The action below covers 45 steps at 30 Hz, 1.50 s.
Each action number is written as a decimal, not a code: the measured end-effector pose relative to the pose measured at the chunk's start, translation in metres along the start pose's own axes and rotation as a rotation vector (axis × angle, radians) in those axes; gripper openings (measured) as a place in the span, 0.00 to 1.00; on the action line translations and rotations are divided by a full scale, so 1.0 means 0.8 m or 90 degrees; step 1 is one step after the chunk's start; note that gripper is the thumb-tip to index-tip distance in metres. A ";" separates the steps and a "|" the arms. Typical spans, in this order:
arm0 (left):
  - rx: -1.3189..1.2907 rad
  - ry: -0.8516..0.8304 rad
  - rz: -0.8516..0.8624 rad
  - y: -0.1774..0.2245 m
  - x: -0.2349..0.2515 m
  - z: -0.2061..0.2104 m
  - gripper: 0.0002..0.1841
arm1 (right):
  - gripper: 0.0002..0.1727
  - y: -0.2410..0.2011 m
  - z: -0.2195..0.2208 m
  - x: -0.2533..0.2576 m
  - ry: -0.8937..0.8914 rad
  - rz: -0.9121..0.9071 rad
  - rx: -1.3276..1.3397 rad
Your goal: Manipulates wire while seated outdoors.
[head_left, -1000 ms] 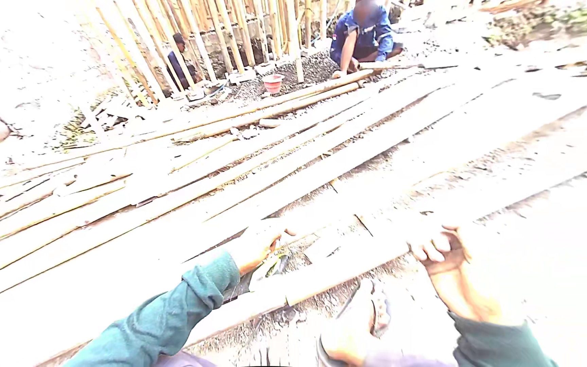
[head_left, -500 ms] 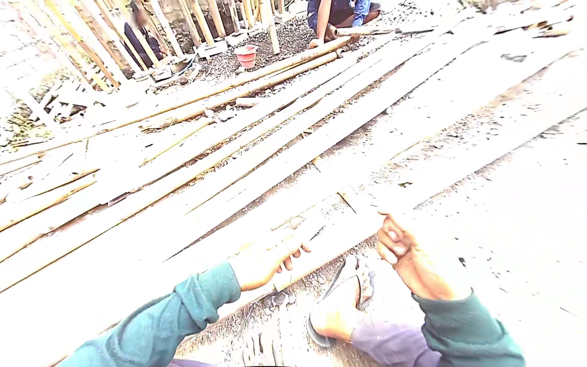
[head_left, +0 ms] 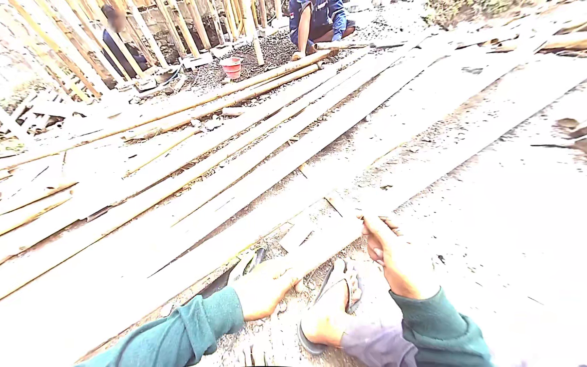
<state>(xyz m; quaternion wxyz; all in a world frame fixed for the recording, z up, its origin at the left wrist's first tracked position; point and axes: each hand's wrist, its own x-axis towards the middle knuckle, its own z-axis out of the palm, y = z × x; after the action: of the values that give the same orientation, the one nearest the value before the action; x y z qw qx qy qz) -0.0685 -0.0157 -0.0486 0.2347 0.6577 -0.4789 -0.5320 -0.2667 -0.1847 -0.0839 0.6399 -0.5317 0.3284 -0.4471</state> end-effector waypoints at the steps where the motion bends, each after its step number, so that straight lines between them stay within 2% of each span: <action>1: 0.018 0.014 0.007 -0.001 -0.001 -0.004 0.19 | 0.12 -0.003 -0.008 0.006 0.008 0.009 0.012; 7: 0.028 0.088 0.035 -0.001 -0.011 -0.035 0.18 | 0.19 -0.014 -0.046 0.026 0.046 0.007 0.032; 11: -0.010 0.125 0.036 -0.007 -0.020 -0.052 0.16 | 0.17 -0.018 -0.058 0.029 0.098 -0.031 -0.036; 14: 0.050 0.180 0.017 -0.010 -0.029 -0.065 0.14 | 0.17 -0.020 -0.073 0.034 0.156 -0.033 -0.074; 16: 0.129 0.233 -0.034 -0.018 -0.038 -0.077 0.16 | 0.16 -0.024 -0.090 0.040 0.199 -0.030 -0.080; 18: 0.161 0.330 -0.149 -0.031 -0.043 -0.095 0.18 | 0.14 -0.028 -0.105 0.043 0.224 -0.037 -0.082; 20: 0.178 0.450 -0.272 -0.056 -0.044 -0.120 0.20 | 0.14 -0.032 -0.107 0.040 0.212 -0.038 -0.090; 22: 0.266 0.526 -0.365 -0.080 -0.047 -0.144 0.22 | 0.16 -0.029 -0.098 0.037 0.171 -0.047 -0.088; 23: 0.309 0.525 -0.407 -0.082 -0.050 -0.150 0.24 | 0.17 -0.026 -0.091 0.035 0.146 -0.056 -0.089; 25: 0.347 0.478 -0.459 -0.067 -0.052 -0.147 0.34 | 0.16 -0.023 -0.073 0.028 0.085 -0.062 -0.107; 27: 0.389 0.473 -0.374 -0.033 -0.050 -0.124 0.32 | 0.15 -0.020 -0.053 0.017 0.005 -0.063 -0.152; 29: 0.301 0.424 -0.184 0.006 -0.047 -0.095 0.26 | 0.16 -0.015 -0.030 0.002 -0.083 -0.087 -0.202; 32: 0.107 0.284 0.065 0.065 -0.037 -0.049 0.19 | 0.18 -0.006 0.006 -0.027 -0.231 -0.144 -0.252; 34: 0.046 0.187 0.161 0.091 -0.028 -0.027 0.18 | 0.20 -0.002 0.027 -0.045 -0.326 -0.206 -0.274; 36: 0.060 0.100 0.178 0.103 -0.023 -0.014 0.19 | 0.19 0.002 0.043 -0.059 -0.393 -0.258 -0.259; 38: 0.069 0.067 0.209 0.099 -0.018 -0.005 0.17 | 0.16 0.005 0.053 -0.067 -0.431 -0.250 -0.205; 41: -0.006 0.146 0.162 0.092 -0.011 -0.001 0.14 | 0.14 0.000 0.053 -0.072 -0.466 -0.089 -0.079; 43: -0.091 0.213 0.165 0.084 -0.007 -0.005 0.13 | 0.21 -0.002 0.049 -0.065 -0.465 0.038 0.040; 45: -0.106 0.251 0.189 0.079 -0.008 -0.005 0.12 | 0.25 0.000 0.043 -0.055 -0.455 0.125 0.161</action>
<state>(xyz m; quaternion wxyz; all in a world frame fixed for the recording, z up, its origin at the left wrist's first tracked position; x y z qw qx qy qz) -0.0890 -0.0381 0.0075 0.4523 0.6496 -0.4700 -0.3906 -0.2527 -0.1311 -0.0787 0.8141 -0.5369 0.0768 -0.2075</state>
